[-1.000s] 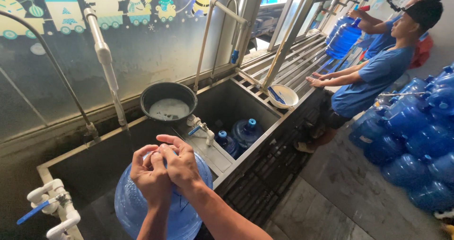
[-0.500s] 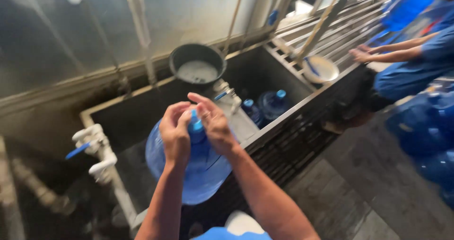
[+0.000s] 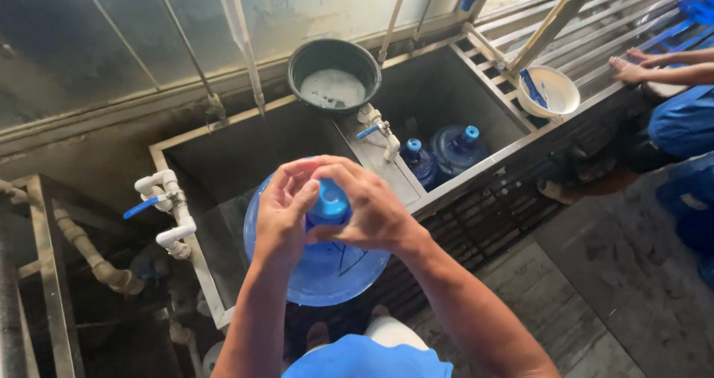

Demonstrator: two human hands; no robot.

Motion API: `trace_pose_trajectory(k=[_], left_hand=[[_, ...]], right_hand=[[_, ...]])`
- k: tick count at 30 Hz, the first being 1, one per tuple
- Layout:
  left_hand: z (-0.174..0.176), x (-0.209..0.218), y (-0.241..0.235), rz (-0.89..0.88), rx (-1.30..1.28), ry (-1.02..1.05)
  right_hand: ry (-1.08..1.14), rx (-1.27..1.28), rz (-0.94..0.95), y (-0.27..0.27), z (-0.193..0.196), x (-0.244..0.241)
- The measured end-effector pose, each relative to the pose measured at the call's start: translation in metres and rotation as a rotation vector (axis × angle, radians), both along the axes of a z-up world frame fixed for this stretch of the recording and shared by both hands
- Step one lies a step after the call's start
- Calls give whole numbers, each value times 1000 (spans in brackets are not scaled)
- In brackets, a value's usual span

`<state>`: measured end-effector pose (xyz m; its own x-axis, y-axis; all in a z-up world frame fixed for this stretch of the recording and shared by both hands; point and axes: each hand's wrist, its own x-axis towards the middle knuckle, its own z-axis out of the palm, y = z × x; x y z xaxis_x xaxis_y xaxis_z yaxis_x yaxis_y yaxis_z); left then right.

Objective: Cleaning and rinsing large plastic water jugs in an industrial basin using a soapy cloth.

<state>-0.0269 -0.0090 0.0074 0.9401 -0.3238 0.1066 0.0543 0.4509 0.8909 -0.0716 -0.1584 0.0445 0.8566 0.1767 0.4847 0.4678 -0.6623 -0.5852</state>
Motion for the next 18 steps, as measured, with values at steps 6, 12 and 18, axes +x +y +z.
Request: trace_pose_trajectory(k=[6, 12, 18], left_hand=[[2, -9, -44, -137, -67, 27], [17, -15, -100, -209, 165, -138], [19, -11, -143, -169, 334, -338]], right_hand=[[-74, -237, -183, -44, 19, -27], [104, -202, -271, -115, 24, -50], [108, -41, -340, -180, 10, -60]])
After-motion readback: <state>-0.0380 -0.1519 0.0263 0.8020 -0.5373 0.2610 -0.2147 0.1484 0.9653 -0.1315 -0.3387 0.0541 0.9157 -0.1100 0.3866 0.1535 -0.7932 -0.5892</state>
